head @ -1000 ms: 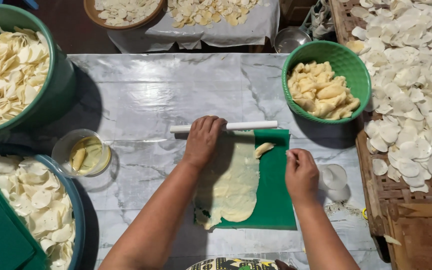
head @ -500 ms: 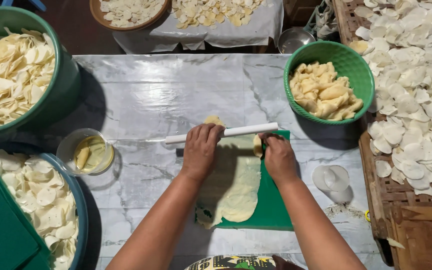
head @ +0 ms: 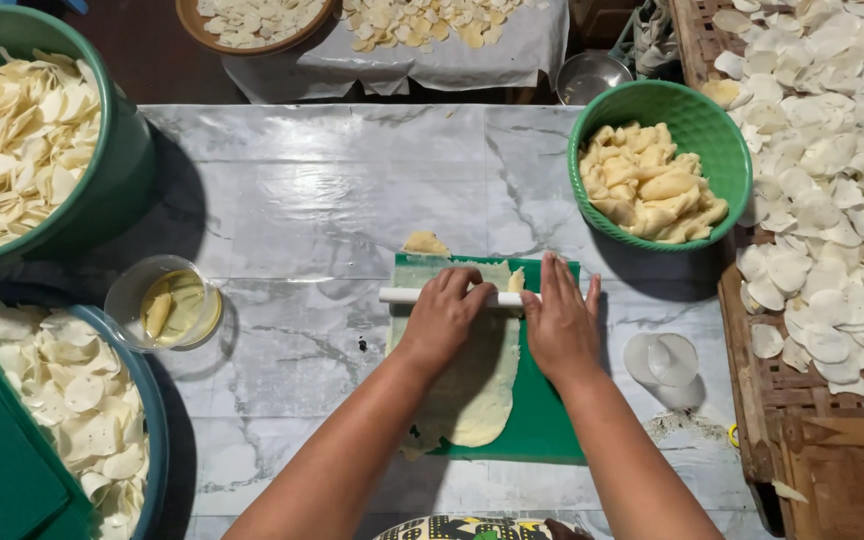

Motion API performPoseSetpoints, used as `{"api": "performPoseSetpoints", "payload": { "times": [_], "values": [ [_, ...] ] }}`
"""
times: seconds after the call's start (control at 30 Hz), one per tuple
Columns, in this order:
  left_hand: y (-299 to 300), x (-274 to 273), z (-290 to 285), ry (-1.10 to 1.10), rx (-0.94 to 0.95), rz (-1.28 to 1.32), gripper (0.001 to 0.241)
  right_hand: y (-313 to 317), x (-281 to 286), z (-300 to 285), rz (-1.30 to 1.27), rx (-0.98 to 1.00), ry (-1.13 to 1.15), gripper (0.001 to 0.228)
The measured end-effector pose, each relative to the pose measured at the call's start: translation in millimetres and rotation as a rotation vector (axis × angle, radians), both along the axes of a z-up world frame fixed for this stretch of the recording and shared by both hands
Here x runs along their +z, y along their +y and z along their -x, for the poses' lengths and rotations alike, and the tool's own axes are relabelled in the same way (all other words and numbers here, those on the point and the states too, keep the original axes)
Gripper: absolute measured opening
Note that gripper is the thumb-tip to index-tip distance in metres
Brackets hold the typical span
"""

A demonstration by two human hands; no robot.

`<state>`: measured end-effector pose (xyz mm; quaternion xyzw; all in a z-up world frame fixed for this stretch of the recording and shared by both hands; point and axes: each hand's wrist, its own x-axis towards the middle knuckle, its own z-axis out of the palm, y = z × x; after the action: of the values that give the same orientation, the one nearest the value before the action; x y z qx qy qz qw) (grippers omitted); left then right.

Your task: Rolling out small pieces of dough on a mat using a small rolling pin to flatten them

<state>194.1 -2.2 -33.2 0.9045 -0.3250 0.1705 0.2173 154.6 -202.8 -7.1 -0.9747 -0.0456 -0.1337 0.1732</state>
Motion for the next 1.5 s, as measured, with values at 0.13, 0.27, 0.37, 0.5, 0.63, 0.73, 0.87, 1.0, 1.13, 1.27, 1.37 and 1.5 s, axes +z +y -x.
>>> {"api": "performPoseSetpoints", "payload": {
  "times": [0.13,0.27,0.37,0.5,0.63,0.73,0.87,1.0,1.13,1.27,1.37,1.5],
  "values": [
    [-7.9,47.5,-17.6,0.330,0.053,-0.057,0.047,-0.6,-5.0,-28.4,0.117,-0.016,0.095,0.068],
    [-15.5,40.1,-25.9,0.354,0.214,-0.186,0.068,-3.0,-7.6,-33.8,0.147,0.010,0.073,0.074],
    [-8.1,32.3,7.5,0.332,0.213,-0.206,0.069,0.9,3.5,7.9,0.145,0.042,0.087,0.076],
    [0.9,33.1,31.0,0.288,0.201,-0.192,0.064,-4.7,-1.9,35.9,0.208,0.073,0.074,0.076],
    [-12.0,21.1,-27.9,0.280,0.260,-0.170,0.065,-9.5,-13.3,-26.0,0.164,0.083,0.055,0.079],
    [-21.7,24.0,-67.6,0.424,0.314,-0.224,0.069,-12.5,-16.7,-67.5,0.235,0.032,0.275,0.083],
    [-18.1,33.2,-58.5,0.390,0.363,-0.206,0.070,-8.4,-3.6,-60.6,0.181,0.057,0.232,0.090],
    [-5.5,29.2,2.4,0.424,0.312,-0.231,0.072,-7.1,4.4,8.4,0.227,0.126,0.110,0.089],
    [2.2,48.5,14.2,0.516,0.270,-0.251,0.071,-18.2,2.1,14.7,0.124,0.169,0.096,0.075],
    [-3.8,63.8,-33.7,0.412,0.327,-0.192,0.069,-21.9,-20.6,-41.9,-0.034,0.045,-0.060,0.053],
    [-7.8,48.3,-30.1,0.401,0.332,-0.205,0.070,-10.5,-16.3,-37.5,0.051,-0.029,0.039,0.064],
    [-2.1,38.1,15.7,0.365,0.310,-0.262,0.068,-2.7,-1.3,15.2,0.164,0.004,0.138,0.075]
  ]
}}
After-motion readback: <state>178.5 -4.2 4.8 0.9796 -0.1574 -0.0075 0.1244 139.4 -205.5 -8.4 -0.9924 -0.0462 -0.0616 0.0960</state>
